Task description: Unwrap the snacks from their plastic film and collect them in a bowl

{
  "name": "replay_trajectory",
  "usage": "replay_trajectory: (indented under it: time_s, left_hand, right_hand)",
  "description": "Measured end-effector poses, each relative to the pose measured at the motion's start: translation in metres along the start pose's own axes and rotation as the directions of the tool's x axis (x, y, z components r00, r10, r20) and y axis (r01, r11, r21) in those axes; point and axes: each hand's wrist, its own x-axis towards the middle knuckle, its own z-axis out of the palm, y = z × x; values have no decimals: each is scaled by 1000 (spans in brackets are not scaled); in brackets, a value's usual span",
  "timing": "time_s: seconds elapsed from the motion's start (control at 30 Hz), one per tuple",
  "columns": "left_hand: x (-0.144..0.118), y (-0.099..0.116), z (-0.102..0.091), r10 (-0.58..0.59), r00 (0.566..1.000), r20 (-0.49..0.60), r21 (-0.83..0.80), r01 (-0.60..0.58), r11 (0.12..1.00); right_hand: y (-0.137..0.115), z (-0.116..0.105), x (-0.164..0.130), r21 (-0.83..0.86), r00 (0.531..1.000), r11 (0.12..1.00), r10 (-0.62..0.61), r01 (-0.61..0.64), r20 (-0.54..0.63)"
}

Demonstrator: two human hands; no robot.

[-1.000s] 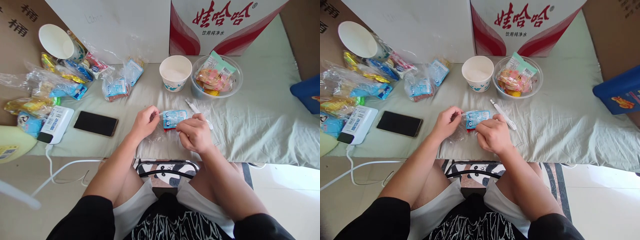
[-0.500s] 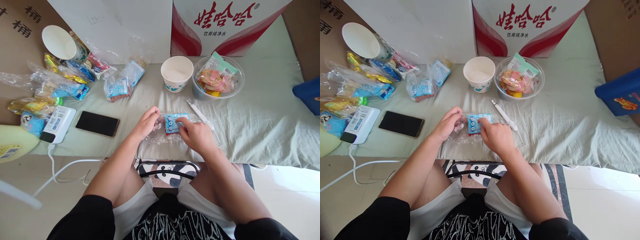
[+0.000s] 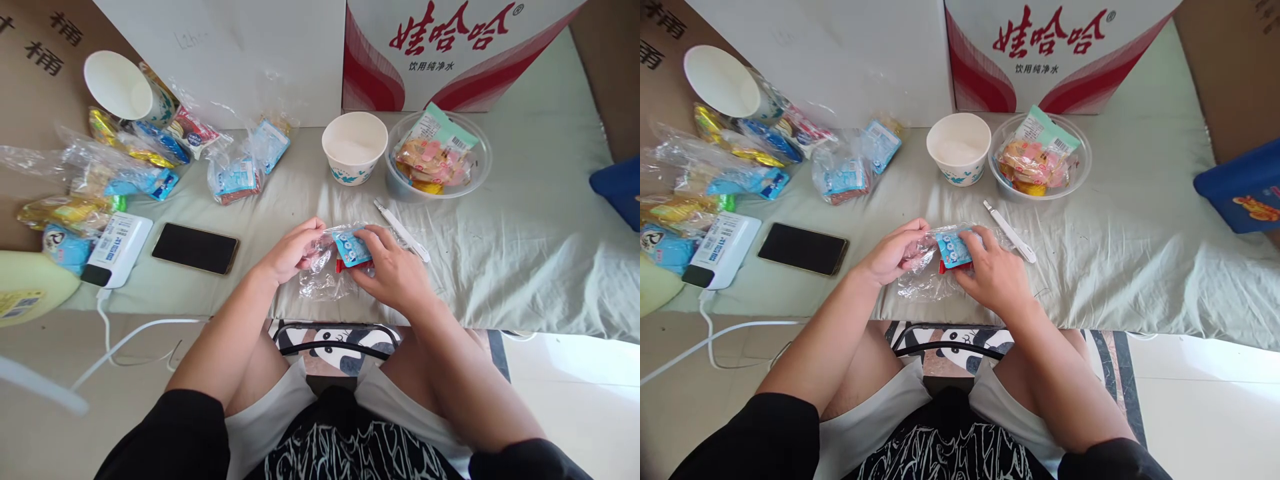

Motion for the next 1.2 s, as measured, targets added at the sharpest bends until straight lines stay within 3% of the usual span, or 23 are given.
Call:
replay_trajectory:
  time_s: [0.17,0.47,0.67,0.8,0.9,0.97,1.03,1.13,1.17,1.2]
  left_hand:
    - [2,1,8,-26,996,81,-132,37,991]
    - [-3,0,16,66,996,57,-174,-55,983]
    - [-7,13,22,79,979,-188,-306,-134,943]
    - [-1,18,16,23,902,-432,-450,-237,861]
    - [7,19,9,-36,850,-525,-498,-272,823]
    - [10,18,7,-37,842,-538,-501,-284,818]
    - [10,17,7,-32,846,-532,-499,-284,819]
    - [7,14,10,-15,874,-486,-495,-261,829]
    - [6,13,11,-3,883,-469,-488,-256,834]
    - [6,11,12,10,890,-457,-477,-255,841]
  right_hand:
    - [7,1,2,120,999,992,37,-33,-36]
    - [16,9,2,370,992,923,-77,107,-96]
    - [16,11,8,583,983,795,-85,167,-165]
    - [16,18,14,609,974,778,-18,155,-225]
    - [21,26,15,594,945,788,53,160,-323]
    - [29,30,15,568,894,811,142,141,-425]
    - [41,30,15,538,797,840,276,72,-537]
    - [69,20,25,524,614,852,411,6,-674]
    - [80,15,32,522,530,852,424,42,-734]
    - [91,10,40,515,417,852,435,98,-798]
